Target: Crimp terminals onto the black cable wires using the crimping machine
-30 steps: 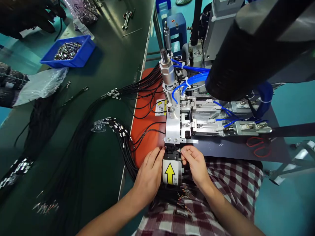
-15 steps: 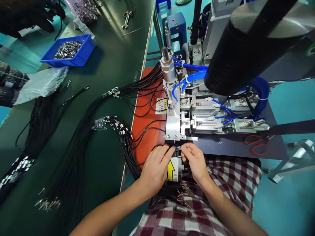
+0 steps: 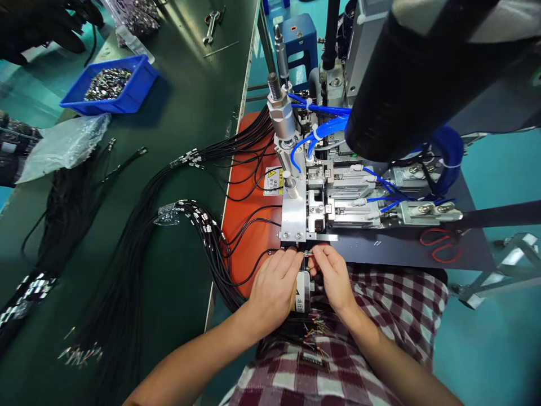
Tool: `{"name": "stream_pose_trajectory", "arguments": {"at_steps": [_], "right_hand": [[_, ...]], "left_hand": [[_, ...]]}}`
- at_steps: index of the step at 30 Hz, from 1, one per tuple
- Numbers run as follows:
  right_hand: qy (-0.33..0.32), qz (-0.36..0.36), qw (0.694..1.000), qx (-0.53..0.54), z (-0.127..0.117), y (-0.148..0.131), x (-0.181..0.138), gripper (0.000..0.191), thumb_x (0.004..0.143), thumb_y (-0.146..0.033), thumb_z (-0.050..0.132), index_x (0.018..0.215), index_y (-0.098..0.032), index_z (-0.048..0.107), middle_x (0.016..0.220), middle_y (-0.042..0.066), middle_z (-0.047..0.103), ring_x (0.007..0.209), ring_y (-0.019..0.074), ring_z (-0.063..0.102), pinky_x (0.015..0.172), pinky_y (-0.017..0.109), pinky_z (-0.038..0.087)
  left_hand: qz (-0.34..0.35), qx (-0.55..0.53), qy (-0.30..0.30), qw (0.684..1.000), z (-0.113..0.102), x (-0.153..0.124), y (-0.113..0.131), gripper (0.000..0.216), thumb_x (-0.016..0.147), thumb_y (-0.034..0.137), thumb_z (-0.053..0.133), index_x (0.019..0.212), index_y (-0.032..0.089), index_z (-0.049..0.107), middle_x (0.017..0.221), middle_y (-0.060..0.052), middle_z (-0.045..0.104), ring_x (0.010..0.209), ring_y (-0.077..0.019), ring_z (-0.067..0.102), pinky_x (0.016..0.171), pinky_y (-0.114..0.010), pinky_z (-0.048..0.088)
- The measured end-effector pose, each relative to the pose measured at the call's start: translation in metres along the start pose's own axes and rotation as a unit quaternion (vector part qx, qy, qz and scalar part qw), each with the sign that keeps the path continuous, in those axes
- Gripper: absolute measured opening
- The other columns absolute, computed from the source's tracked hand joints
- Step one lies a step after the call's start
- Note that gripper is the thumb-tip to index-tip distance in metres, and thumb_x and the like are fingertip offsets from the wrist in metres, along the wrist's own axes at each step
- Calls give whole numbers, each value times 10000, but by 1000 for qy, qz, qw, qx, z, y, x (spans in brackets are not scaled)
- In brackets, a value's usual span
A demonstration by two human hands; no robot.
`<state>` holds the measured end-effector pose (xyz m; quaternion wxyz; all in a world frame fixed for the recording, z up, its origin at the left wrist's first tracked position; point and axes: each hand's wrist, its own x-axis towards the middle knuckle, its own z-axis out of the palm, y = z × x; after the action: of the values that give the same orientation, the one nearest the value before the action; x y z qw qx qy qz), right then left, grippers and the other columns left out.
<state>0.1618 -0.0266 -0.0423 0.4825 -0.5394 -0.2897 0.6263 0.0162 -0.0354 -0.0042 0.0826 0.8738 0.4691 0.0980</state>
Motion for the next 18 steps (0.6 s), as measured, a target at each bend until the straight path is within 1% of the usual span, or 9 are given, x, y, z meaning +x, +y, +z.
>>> {"name": "stream_pose_trajectory", "arguments": {"at_steps": [3, 6, 9, 13, 15, 18], "right_hand": [[18, -11, 999, -29, 3, 0, 0, 288, 809, -468, 622, 749, -193, 560, 590, -34, 512, 516, 115, 462, 502, 251, 395], [25, -27, 998, -43, 3, 3, 0, 274, 817, -460, 614, 770, -195, 565, 611, -27, 524, 526, 116, 471, 507, 250, 405], [18, -22, 999, -32, 2, 4, 0, 278, 809, -464, 618, 767, -195, 561, 612, -29, 523, 524, 113, 471, 502, 246, 409], [15, -11, 999, -29, 1, 1, 0, 279, 793, -464, 629, 765, -194, 565, 605, -28, 526, 516, 114, 469, 497, 249, 411], [13, -15, 999, -35, 1, 0, 1, 271, 795, -455, 627, 764, -193, 565, 605, -25, 531, 518, 116, 471, 502, 252, 410], [11, -25, 999, -41, 1, -1, 1, 267, 799, -450, 621, 754, -195, 559, 607, -23, 531, 523, 117, 468, 507, 254, 410]], "left_hand": [[-5, -8, -1, 1000, 2, 1, 0, 397, 884, 101, 356, 1255, 75, 495, 1178, -160, 564, 1014, -270, 501, 881, -420, 450], [-22, -51, 22, 998, 0, -1, -1, 399, 884, 86, 356, 1256, 115, 495, 1155, -140, 558, 1046, -252, 496, 916, -412, 444], [-73, -98, 30, 992, -5, -8, -3, 380, 914, 107, 363, 1272, 149, 481, 1175, -126, 524, 1104, -227, 480, 958, -387, 436], [-172, -69, 14, 983, -10, -27, -3, 456, 945, 183, 378, 1400, 170, 340, 1303, -146, 431, 1213, -255, 415, 1018, -451, 397], [-198, -55, 2, 979, -10, -34, 1, 492, 950, 206, 384, 1432, 172, 292, 1335, -154, 403, 1241, -267, 395, 1028, -472, 391], [-212, -37, -2, 977, -7, -36, 3, 500, 956, 232, 382, 1440, 163, 279, 1382, -163, 379, 1286, -286, 360, 1047, -499, 375]]}}
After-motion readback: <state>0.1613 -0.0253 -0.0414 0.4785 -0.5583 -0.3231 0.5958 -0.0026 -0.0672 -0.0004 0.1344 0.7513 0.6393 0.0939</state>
